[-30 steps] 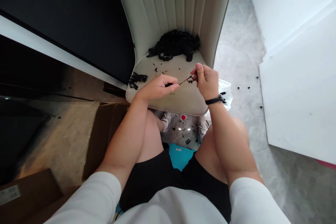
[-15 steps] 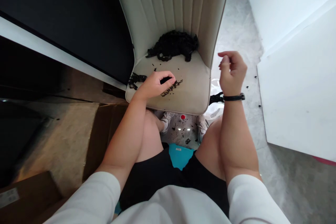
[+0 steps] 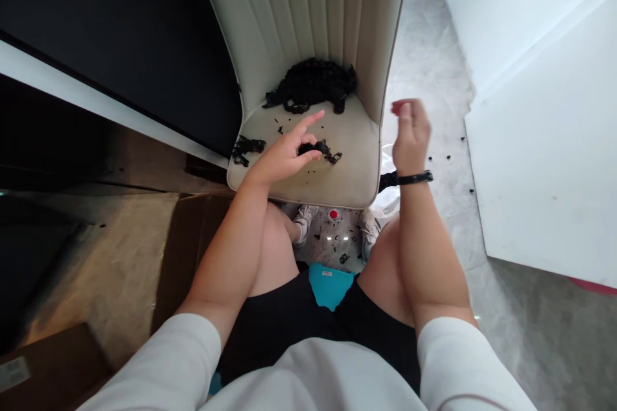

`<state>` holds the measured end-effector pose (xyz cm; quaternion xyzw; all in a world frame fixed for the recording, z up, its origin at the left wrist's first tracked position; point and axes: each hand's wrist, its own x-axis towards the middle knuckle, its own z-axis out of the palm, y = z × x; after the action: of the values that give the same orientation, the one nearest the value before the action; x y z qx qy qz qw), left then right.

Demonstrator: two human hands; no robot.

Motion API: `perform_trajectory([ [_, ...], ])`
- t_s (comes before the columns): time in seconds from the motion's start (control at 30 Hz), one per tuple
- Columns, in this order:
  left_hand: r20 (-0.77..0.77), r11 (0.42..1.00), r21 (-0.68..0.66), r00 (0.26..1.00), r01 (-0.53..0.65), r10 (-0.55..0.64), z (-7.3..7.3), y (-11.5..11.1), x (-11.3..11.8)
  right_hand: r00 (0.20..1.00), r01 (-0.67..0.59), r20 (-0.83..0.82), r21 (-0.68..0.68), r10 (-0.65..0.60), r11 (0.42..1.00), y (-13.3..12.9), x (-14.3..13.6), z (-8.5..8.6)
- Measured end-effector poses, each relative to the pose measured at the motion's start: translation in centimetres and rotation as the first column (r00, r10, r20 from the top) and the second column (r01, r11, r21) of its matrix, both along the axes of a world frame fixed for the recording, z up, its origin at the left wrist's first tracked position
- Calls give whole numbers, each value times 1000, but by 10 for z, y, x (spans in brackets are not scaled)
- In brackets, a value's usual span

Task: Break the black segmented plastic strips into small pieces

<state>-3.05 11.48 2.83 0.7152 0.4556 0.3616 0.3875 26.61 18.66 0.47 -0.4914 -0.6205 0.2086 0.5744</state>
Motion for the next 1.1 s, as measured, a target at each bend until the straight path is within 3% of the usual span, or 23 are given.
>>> perform_trajectory([
  [0.07,41,999,-22,999,27,-26,1,-1,3,964,-264,-60,-113,259,958,-15,-27,2],
  [0.13,75,997,-44,995,68,-65,1,-2,5,881,-473,-94,-188,463,861,-27,-49,3],
  [0.27,143,990,-74,983,123,-112,2,-4,9,764,-630,-76,-299,640,716,-41,-76,-1],
  [0.37,155,988,-80,981,128,-115,2,-5,8,756,-639,-126,-356,643,682,-45,-85,-4],
  [0.53,42,998,-16,997,66,-66,4,-4,7,805,-590,-160,-325,572,739,-48,-89,0],
  [0.73,-64,993,61,992,-104,108,4,-2,20,821,-570,-199,-267,535,777,-49,-88,5],
  [0.8,-24,995,63,996,-83,85,5,-2,24,799,-599,-256,-264,544,756,-51,-88,6],
  [0.93,204,1000,7,979,-4,3,8,-4,31,693,-695,-455,-217,559,685,-58,-91,15],
  [1.1,407,998,-64,913,8,19,3,-9,35,590,-747,-598,-150,542,647,-68,-98,33],
])
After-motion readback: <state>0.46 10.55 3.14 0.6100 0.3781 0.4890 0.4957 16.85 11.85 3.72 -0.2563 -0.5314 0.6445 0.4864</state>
